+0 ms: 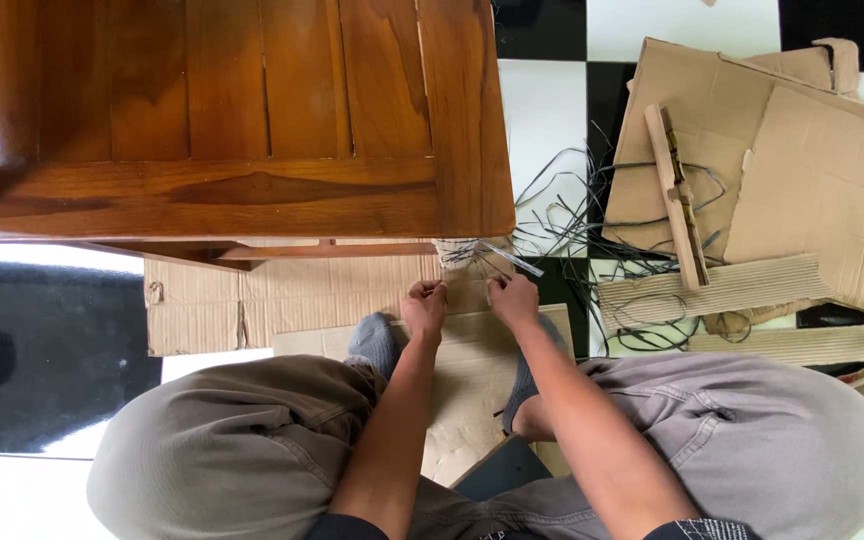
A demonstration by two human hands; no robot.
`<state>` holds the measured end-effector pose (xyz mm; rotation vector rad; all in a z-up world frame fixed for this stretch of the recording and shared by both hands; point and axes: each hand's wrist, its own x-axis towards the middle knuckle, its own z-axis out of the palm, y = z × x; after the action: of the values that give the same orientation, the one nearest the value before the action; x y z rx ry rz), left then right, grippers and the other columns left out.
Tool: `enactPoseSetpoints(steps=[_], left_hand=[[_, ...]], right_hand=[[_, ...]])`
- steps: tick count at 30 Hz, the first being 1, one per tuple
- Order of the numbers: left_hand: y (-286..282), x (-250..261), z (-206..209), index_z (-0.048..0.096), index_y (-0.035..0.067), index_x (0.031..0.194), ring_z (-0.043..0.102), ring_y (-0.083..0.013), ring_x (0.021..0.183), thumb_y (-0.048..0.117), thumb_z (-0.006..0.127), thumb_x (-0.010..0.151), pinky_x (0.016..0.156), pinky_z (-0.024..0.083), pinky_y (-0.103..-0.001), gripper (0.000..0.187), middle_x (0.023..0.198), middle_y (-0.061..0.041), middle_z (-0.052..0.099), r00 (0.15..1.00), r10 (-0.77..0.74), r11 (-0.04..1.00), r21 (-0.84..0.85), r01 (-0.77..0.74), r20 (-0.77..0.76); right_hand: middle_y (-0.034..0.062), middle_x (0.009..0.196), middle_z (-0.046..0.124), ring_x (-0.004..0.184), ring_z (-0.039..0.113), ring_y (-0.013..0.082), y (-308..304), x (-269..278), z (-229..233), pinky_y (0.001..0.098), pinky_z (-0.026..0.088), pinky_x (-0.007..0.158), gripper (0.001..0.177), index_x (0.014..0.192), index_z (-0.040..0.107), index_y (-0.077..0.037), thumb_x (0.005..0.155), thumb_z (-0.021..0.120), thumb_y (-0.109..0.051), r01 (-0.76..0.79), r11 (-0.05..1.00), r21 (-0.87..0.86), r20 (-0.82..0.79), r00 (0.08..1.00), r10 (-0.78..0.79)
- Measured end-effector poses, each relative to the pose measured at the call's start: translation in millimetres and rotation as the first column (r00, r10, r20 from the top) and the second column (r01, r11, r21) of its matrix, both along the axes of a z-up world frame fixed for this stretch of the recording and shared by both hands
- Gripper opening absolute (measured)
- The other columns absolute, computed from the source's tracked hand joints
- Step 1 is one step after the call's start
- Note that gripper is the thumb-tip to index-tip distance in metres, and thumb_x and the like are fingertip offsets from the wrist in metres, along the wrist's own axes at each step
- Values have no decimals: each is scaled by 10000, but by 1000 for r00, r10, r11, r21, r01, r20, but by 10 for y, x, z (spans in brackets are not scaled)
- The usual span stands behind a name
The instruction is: Wrapping a wooden chair leg with cardboard and securing it with plastic ties for protection during transport
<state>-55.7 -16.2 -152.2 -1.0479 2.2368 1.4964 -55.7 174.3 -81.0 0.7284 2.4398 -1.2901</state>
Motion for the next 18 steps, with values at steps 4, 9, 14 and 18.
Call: enactPoseSetpoints(steps=[4,9,14,18], left_hand=[[23,-19,76,817,246,889,692,-146,647,316,772,751,653,497,-271,161,655,23,726,998,-9,1000,22,10,-57],[82,3,80,824,167,927,598,-105,582,176,750,793,614,461,-242,153,597,12,668,991,14,988,152,6,-130],[111,48,427,815,89,951,609,-125,572,95,760,774,592,482,-253,186,655,-54,687,988,40,959,283,4,-152],[123,123,501,823,122,954,658,-154,619,167,768,778,639,526,-305,190,667,-66,708,995,15,965,262,11,-99]], right_hand=[[224,938,732,921,715,467,-180,36,444,563,600,777,243,1045,775,-77,989,601,-239,-196,975,102,-26,980,200],[351,1076,690,1024,681,539,-437,80,909,604,588,842,298,1186,725,5,971,575,-135,-379,915,140,51,925,375],[199,979,741,1003,706,453,-580,243,817,599,599,856,291,1039,743,-115,909,483,-135,-523,824,220,-13,843,538],[176,1009,748,1042,714,432,-545,344,670,596,594,874,303,1126,722,-124,893,531,-156,-567,787,242,74,820,568]])
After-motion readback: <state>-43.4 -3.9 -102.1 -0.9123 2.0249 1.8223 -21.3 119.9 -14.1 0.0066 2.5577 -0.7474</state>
